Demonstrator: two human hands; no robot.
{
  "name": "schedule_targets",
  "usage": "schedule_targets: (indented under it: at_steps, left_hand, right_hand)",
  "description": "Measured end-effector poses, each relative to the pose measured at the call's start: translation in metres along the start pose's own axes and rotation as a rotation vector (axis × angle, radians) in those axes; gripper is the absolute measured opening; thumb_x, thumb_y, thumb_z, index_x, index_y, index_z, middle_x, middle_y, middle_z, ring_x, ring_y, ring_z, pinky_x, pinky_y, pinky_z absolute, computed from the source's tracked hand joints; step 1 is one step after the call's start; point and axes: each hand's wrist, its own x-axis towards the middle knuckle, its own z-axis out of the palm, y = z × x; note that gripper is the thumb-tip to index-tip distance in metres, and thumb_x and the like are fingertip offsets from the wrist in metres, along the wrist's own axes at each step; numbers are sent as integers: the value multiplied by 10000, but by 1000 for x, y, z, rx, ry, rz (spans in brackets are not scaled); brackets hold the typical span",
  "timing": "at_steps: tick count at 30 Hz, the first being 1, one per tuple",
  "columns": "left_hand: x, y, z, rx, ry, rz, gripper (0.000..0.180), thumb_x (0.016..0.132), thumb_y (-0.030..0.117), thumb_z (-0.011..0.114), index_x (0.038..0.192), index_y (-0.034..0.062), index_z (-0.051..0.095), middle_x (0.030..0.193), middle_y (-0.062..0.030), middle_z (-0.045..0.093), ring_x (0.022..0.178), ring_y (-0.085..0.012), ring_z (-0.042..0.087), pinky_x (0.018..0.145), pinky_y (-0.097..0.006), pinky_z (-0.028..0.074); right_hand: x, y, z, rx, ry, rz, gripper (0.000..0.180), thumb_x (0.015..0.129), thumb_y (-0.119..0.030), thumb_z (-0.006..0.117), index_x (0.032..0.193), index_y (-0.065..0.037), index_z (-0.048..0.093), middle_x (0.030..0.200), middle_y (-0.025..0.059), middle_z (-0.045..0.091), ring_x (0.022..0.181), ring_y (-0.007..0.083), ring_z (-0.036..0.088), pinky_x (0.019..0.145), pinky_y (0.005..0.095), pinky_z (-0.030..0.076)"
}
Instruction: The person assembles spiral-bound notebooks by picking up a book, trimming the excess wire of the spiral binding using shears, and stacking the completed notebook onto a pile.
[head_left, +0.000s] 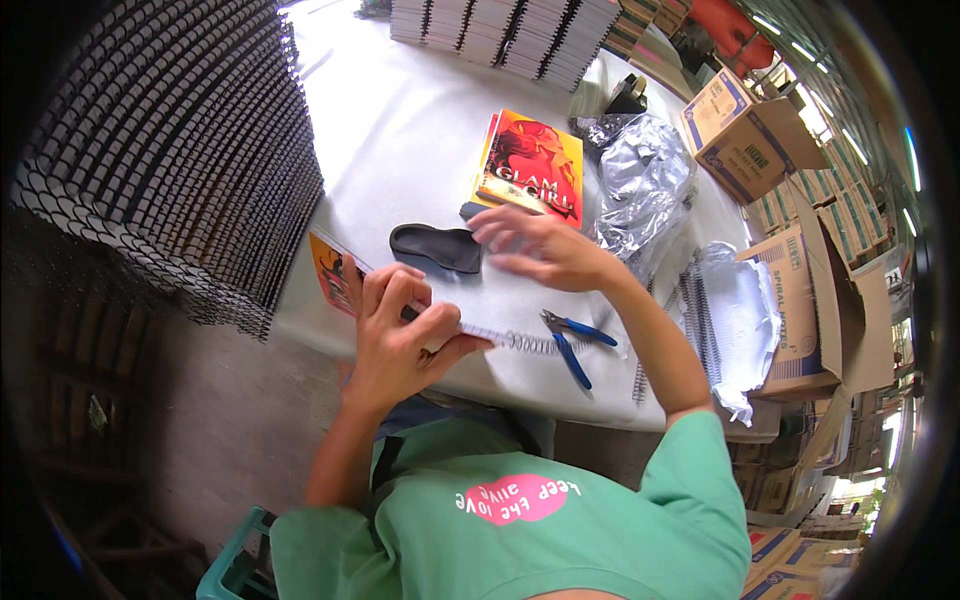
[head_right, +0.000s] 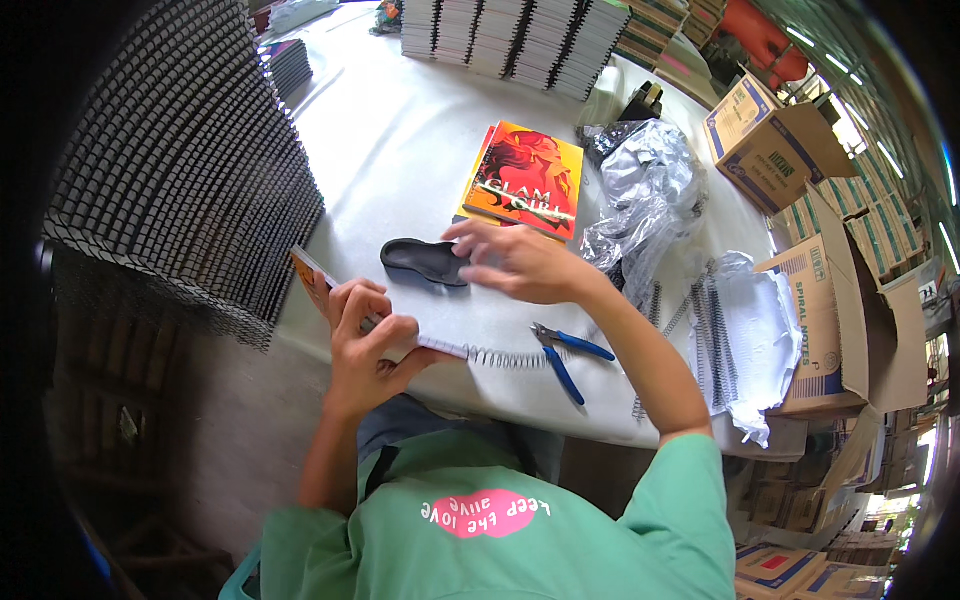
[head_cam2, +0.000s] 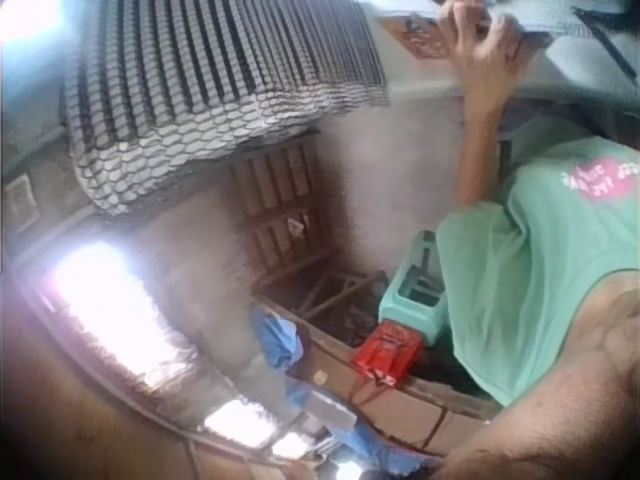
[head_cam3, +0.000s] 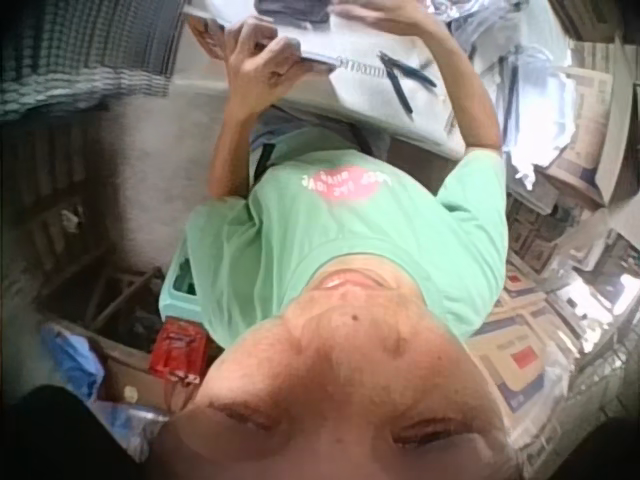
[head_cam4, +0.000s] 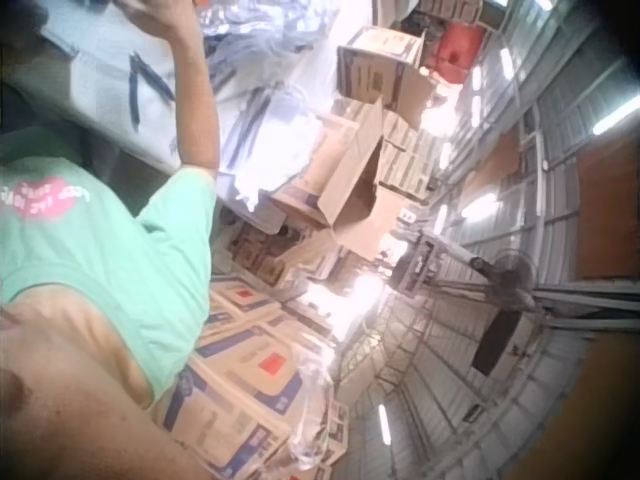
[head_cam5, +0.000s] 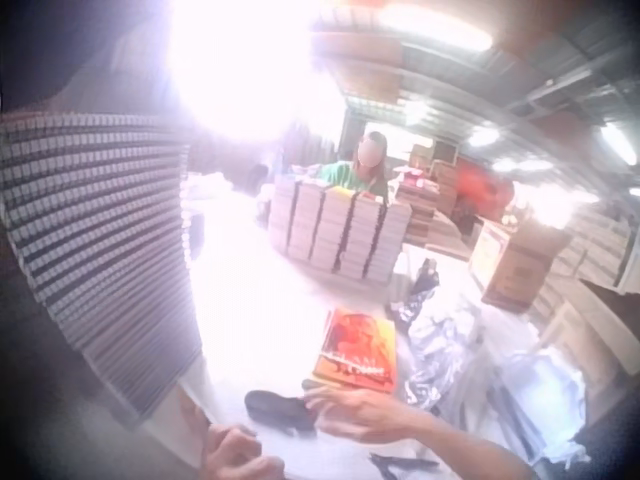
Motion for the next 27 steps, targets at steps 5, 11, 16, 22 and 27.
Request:
schedule_targets:
  at_steps: [5, 11, 16, 22, 27]
  left_hand:
    - [-10, -8, -2, 34, -3, 52, 416, 555, 467, 793, 779, 183, 587, 828, -20, 447, 1018, -245, 493, 1071, -563, 102]
    - [-10, 5, 9, 188, 121, -13, 508, 588, 543, 775, 815, 152, 546, 874, -46, 457, 1140, -298, 476, 1039, -561, 136]
    - [-8, 3, 14, 144, 157, -7, 511, 580, 527, 791, 719, 136, 493, 849, -56, 448, 1143, -336, 466, 1020, -554, 160]
    - [-9, 1, 14, 105, 143, -22, 501, 576, 520, 790, 670, 119, 504, 831, -57, 449, 1144, -342, 471, 1034, -560, 154]
    - [-4, 2, 10, 70, 101, -25, 486, 583, 525, 770, 674, 113, 529, 782, -55, 456, 1167, -325, 465, 1049, -552, 144]
  right_hand:
    - [48, 22, 77, -700, 123, 63, 666, 733, -195, 632, 1342, -104, 379, 1337, 154, 401, 1188, 322, 436, 917, 432, 416]
    - [37, 53, 54, 75, 460, -71, 397, 702, 11, 618, 1087, -88, 628, 1026, 92, 647, 919, 210, 634, 835, 290, 500]
    - [-28, 7, 46, 1216, 168, -624, 246, 753, -94, 668, 967, 25, 655, 955, 178, 668, 917, 320, 648, 839, 429, 511]
    - [-31, -17, 35, 951, 127, -654, 197, 690, 71, 656, 879, 30, 690, 887, 192, 681, 845, 244, 667, 784, 328, 526]
    - [-38, 4, 38, 641, 364, -363, 308, 620, 102, 591, 883, -11, 705, 863, 132, 696, 817, 210, 676, 770, 311, 526]
